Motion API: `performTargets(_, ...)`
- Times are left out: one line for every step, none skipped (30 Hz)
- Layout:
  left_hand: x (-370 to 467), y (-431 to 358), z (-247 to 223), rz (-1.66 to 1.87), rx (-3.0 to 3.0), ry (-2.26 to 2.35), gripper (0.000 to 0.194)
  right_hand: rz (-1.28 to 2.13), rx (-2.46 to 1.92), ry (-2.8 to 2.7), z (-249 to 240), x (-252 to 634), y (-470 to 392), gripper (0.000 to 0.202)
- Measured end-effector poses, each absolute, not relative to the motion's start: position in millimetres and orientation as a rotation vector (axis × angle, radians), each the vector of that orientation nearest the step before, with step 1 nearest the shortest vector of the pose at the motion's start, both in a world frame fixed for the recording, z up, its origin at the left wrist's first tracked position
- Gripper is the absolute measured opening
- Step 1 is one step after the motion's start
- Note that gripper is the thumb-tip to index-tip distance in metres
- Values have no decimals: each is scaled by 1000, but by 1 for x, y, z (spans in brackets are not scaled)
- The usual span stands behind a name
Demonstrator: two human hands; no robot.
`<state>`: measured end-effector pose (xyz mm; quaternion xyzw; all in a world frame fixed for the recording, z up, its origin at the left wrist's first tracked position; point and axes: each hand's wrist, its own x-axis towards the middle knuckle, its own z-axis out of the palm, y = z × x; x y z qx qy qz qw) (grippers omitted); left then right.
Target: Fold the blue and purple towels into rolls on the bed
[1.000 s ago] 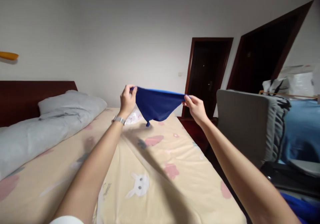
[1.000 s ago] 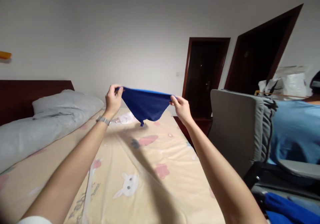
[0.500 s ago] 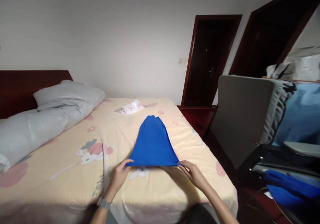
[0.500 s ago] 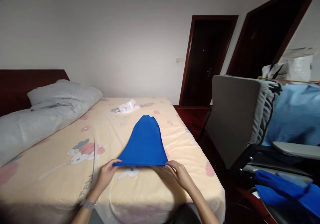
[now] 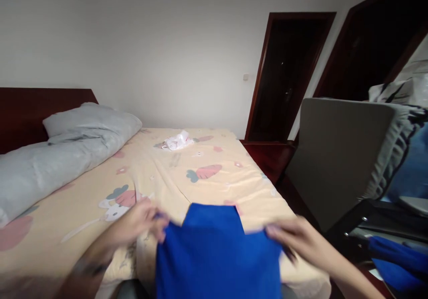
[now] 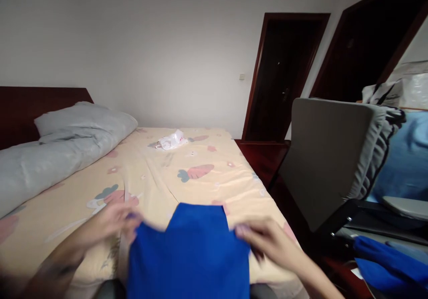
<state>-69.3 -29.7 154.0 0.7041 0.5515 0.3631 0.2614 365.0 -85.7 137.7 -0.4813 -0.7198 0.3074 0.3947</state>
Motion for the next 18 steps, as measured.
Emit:
performTargets(-59,-2,176,987,1859,1415,19,789,-1207,-1792,154,359,-49,46)
performTargets(-47,28,200,1026,1803,1336,17,822,-1160,-1681,174,352,-11,49)
performTargets(-32,59,227,1100,1701,1238,17,783,-1124,-1597,197,347,29,52)
performTargets(-17,90,255,1228,1672,1219,15,745,-1096,-1536,222,342,67,51)
performTargets(-2,119,282,1333,1663,1199,12,706,-1066,-1473,247,338,101,50)
performTargets(11,145,308,1452,1654,1169,9,664,-1025,-1411,272,335,132,47)
performTargets(23,165,331,1579,1655,1127,4,617,-973,-1354,295,333,156,45)
performTargets(32,180,352,1698,1662,1075,3,572,-912,-1304,315,332,173,44)
performTargets(37,191,368,1807,1670,1020,5,530,-849,-1265,332,333,185,43)
performTargets(39,196,379,1899,1677,966,8,493,-787,-1237,343,334,191,43)
performTargets(39,198,386,1973,1696,912,10,464,-731,-1221,349,336,192,44)
performTargets(36,197,388,2034,1732,860,11,444,-684,-1210,350,340,189,46)
performTargets(32,194,384,2079,1785,815,12,428,-655,-1217,345,344,183,48)
performTargets(26,190,376,2103,1852,795,14,414,-646,-1236,335,349,176,50)
performTargets(21,184,363,2101,1925,805,17,405,-657,-1264,320,353,168,52)
performTargets(15,178,346,2075,1989,843,21,401,-687,-1298,302,357,159,53)
performTargets(11,170,323,2025,2032,908,25,401,-734,-1334,279,361,149,54)
performTargets(7,161,297,1959,2043,986,28,413,-787,-1364,254,363,139,53)
